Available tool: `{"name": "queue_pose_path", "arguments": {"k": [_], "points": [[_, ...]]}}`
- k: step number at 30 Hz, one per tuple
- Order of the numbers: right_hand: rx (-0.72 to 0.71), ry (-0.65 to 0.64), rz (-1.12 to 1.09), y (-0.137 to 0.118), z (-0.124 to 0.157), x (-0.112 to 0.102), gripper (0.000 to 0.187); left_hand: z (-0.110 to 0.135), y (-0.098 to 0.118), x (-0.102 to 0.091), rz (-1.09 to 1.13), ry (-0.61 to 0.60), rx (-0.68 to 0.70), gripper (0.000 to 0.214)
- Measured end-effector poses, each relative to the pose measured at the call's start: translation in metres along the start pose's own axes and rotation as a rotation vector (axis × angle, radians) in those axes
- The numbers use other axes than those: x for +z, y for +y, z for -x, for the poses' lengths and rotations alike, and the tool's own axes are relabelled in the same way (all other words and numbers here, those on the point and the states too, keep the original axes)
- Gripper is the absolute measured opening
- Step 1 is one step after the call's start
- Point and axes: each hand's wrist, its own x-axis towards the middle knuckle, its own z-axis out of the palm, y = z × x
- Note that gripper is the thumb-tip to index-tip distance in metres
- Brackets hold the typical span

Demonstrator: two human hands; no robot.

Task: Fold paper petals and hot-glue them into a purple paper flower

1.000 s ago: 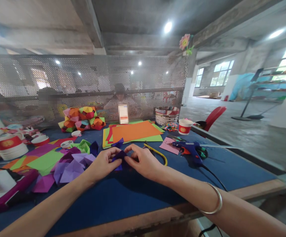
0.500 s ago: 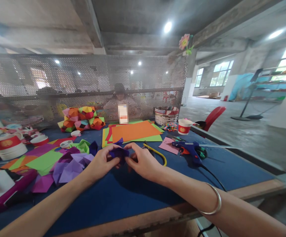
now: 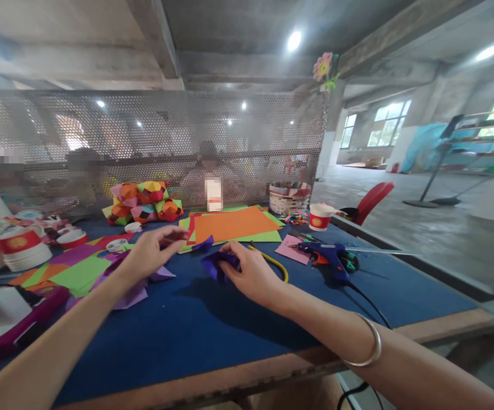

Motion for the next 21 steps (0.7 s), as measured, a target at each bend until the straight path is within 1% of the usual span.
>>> {"name": "queue_pose_path", "arguments": {"k": [1, 2, 4, 5, 7, 9, 11, 13, 15, 17, 19, 20, 21], "points": [[0.004, -0.017, 0.005, 0.000, 0.001, 0.000, 0.019, -0.004, -0.011, -0.006, -0.144, 0.073, 0.005, 0.037], [0.006, -0.033, 0.010, -0.001, 0.001, 0.000, 0.018, -0.008, -0.021, -0.012, -0.284, 0.103, 0.000, 0.037], [0.003, -0.055, 0.017, -0.001, 0.002, 0.001, 0.018, -0.012, -0.041, -0.019, -0.512, 0.051, -0.022, 0.043], [-0.002, -0.061, 0.016, -0.001, 0.002, 0.002, 0.017, -0.013, -0.049, -0.020, -0.592, 0.020, -0.047, 0.046], [-0.012, -0.069, 0.009, -0.001, 0.003, 0.002, 0.016, -0.013, -0.059, -0.020, -0.623, -0.016, -0.050, 0.049], [-0.018, -0.083, 0.002, -0.002, 0.003, 0.003, 0.016, -0.013, -0.063, -0.019, -0.633, -0.051, -0.038, 0.048], [-0.025, -0.092, 0.003, -0.002, 0.003, 0.003, 0.017, -0.013, -0.062, -0.019, -0.649, -0.066, -0.029, 0.041], [-0.030, -0.093, 0.005, -0.002, 0.003, 0.002, 0.017, -0.013, -0.059, -0.019, -0.654, -0.047, -0.018, 0.030], [-0.034, -0.092, -0.002, -0.002, 0.003, 0.002, 0.017, -0.012, -0.052, -0.020, -0.646, -0.013, -0.004, 0.025], [-0.033, -0.085, -0.012, -0.002, 0.002, 0.001, 0.017, -0.010, -0.041, -0.018, -0.617, 0.065, 0.019, 0.025], [-0.032, -0.061, -0.024, -0.002, 0.002, 0.001, 0.017, -0.007, -0.027, -0.014, -0.524, 0.224, 0.047, 0.023], [-0.032, -0.043, -0.030, -0.002, 0.002, 0.001, 0.017, -0.005, -0.019, -0.011, -0.462, 0.276, 0.046, 0.022], [-0.035, -0.025, -0.038, -0.003, 0.002, 0.001, 0.017, -0.002, -0.012, -0.006, -0.388, 0.288, 0.032, 0.022]]}}
